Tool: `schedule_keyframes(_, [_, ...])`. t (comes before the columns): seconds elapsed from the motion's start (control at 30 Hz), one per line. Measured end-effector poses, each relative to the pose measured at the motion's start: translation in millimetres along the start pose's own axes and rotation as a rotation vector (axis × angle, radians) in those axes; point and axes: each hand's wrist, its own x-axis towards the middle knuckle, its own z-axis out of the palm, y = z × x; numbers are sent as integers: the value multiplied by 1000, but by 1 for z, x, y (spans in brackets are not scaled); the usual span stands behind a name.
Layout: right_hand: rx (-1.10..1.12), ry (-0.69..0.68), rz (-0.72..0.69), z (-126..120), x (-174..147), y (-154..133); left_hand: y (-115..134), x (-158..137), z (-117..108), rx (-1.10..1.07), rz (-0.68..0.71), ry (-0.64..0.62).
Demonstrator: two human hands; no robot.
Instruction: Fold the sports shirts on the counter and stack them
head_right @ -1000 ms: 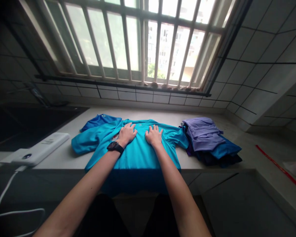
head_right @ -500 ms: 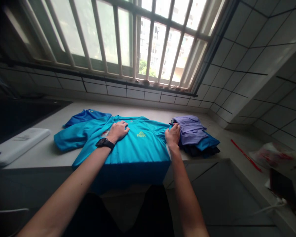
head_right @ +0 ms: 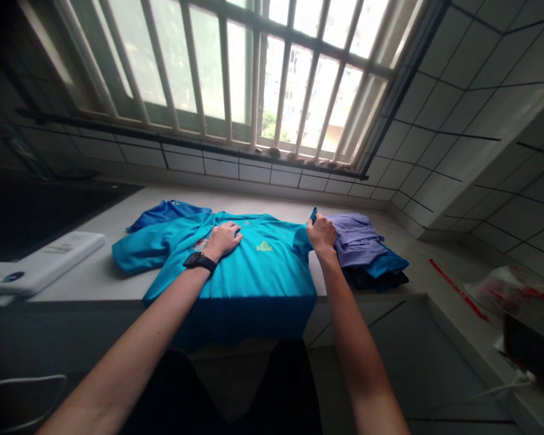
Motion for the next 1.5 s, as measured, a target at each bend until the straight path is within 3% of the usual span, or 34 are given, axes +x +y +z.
schedule_keyframes(0.17, [639, -209, -83, -6, 12, -15, 1, 0, 0, 17, -14, -6])
schedule_keyframes(0.23, [768, -220, -78, -2, 14, -13, 1, 0, -1, 16, -14, -15])
schedule_keyframes(0.37, [473, -221, -84, 18, 2, -4, 0, 0, -1, 0, -12, -24])
schedule_keyframes(0.57, [-84, -462, -459, 59, -33, -2, -1, 0, 0, 19, -15, -18])
schedule_keyframes(0.73, [-241, -470, -463, 58, -23, 10, 0, -1, -1, 15, -7, -23])
schedule_keyframes(0.87, [-347, -468, -367, 48, -8, 10, 0, -1, 0, 11, -13, -10])
schedule_keyframes(1.0, [-309, -406, -351, 57, -9, -7, -1, 0, 1, 20, -12, -10])
schedule_keyframes(1.13, [-201, -471, -354, 78, -20, -18, 0, -1, -1, 10, -15, -20])
schedule_keyframes(1.37, [-123, -404, -160, 95, -23, -14, 1, -5, -1, 51, -29, -68])
schedule_keyframes(1.5, [-81, -375, -135, 96, -25, -15, 14, -8, -6, 87, 52, -118])
